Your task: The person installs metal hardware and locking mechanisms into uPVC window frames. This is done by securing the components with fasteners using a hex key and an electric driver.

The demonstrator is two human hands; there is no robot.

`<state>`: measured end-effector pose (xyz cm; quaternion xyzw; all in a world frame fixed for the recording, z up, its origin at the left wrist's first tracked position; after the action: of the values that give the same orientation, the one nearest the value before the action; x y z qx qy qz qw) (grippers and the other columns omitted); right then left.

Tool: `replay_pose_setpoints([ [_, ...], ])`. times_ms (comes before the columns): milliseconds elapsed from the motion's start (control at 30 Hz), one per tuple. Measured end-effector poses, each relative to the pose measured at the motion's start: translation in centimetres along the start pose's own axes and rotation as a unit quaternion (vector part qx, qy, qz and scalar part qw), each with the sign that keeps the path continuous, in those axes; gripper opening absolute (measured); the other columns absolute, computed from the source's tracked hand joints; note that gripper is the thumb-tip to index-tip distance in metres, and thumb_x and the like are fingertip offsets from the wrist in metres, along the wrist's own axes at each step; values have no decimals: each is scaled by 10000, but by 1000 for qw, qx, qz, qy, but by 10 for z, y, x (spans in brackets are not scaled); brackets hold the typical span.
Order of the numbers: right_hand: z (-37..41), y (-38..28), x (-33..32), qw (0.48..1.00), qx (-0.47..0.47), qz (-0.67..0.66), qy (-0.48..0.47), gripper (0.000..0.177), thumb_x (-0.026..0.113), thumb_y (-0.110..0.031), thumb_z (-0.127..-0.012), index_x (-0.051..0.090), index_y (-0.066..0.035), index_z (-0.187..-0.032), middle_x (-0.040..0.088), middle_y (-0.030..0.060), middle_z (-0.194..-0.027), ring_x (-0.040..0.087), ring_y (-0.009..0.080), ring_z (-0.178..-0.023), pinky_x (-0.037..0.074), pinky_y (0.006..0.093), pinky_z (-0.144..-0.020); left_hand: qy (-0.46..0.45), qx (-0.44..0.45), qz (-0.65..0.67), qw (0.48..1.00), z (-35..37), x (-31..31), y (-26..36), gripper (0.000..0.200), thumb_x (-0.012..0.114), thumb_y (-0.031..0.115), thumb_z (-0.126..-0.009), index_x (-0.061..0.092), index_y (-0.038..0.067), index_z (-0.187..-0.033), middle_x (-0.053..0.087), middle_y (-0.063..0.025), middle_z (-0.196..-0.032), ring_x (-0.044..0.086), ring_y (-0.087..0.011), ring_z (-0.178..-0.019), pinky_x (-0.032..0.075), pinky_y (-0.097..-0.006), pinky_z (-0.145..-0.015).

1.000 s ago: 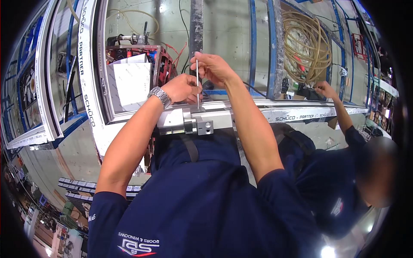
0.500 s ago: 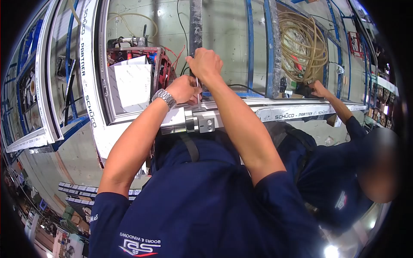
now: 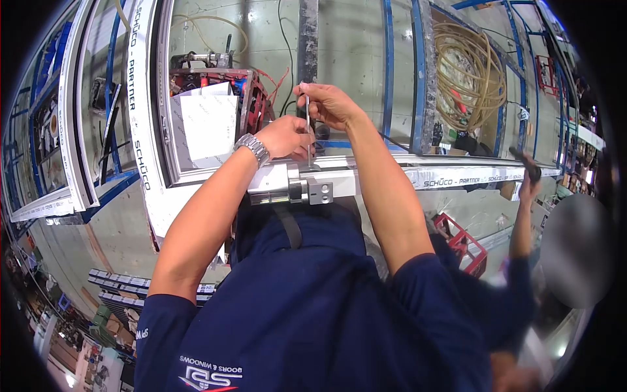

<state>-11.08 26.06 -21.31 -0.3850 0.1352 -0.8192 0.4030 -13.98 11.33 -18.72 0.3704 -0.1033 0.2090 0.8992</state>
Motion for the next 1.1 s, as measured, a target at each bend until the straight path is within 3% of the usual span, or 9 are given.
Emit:
replay_pose_setpoints([
  [167,3,-11,-3,995,-6,94,38,332,736,-316,-999,687,-27,-1155,705,8,-853,654,33,-634,506,181,-607,40,-16,-54,998,2,2,2,193,632,201,-1036,633,8,-1019,761,-122,-976,742,-168,-785,633,-317,-716],
  [300,7,-16,-2,978,-53,193,54,384,701,-364,-1018,700,-42,-1228,701,31,-891,638,84,-672,518,244,-649,67,-22,-66,995,1,5,6,228,616,219,-1046,626,-5,-1008,758,-132,-963,741,-177,-760,633,-325,-670],
  [433,23,-35,15,946,-89,310,-20,403,670,-378,-1034,692,-91,-1315,686,25,-917,602,89,-651,500,248,-651,46,-16,-9,999,5,4,0,227,612,223,-1050,631,2,-999,758,-131,-953,741,-174,-778,629,-325,-679],
  [600,-1,-64,15,831,-51,528,-168,459,672,-397,-1023,665,-115,-1385,666,23,-928,559,96,-632,479,274,-637,36,-18,0,999,5,3,-2,232,620,241,-1054,656,14,-1022,760,-108,-972,726,-151,-796,618,-297,-720],
  [733,-18,-76,12,781,-39,579,-230,439,726,-447,-966,720,-92,-1224,642,11,-817,534,114,-565,438,292,-568,28,-43,5,999,7,1,-1,241,632,276,-1055,676,39,-1056,759,-77,-993,717,-125,-800,615,-283,-737],
  [767,-18,-78,13,773,-59,589,-226,418,742,-463,-950,736,-64,-1073,609,15,-731,514,117,-534,421,301,-544,34,-51,-6,998,10,3,5,245,633,286,-1056,675,45,-1058,759,-70,-994,719,-119,-805,618,-285,-747],
  [867,-20,-79,11,759,-39,610,-223,456,747,-497,-936,750,-42,-967,610,49,-696,533,169,-553,437,337,-562,31,-66,19,997,12,5,8,261,632,301,-1057,671,43,-1064,759,-70,-997,724,-125,-809,622,-289,-756],
  [967,-30,-73,11,684,-144,688,-194,568,716,-588,-922,757,-23,-881,644,102,-700,594,265,-615,482,409,-612,56,-87,38,994,15,6,6,267,634,310,-1055,666,46,-1065,759,-71,-998,726,-125,-806,620,-291,-752],
  [1100,-21,-76,19,638,-88,759,-89,661,654,-678,-917,776,-29,-882,701,154,-765,684,354,-775,544,470,-712,79,-88,23,993,17,9,4,269,636,318,-1055,662,50,-1055,758,-66,-993,719,-115,-801,612,-291,-734],
])
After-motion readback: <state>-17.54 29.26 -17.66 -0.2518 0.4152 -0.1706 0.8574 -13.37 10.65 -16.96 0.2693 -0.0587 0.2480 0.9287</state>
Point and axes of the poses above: each hand's wrist, its own z-axis away from the middle knuckle, its own x-axis out of the palm, y = z × x, the point moved 5 cm from there along -z, towards the middle knuckle
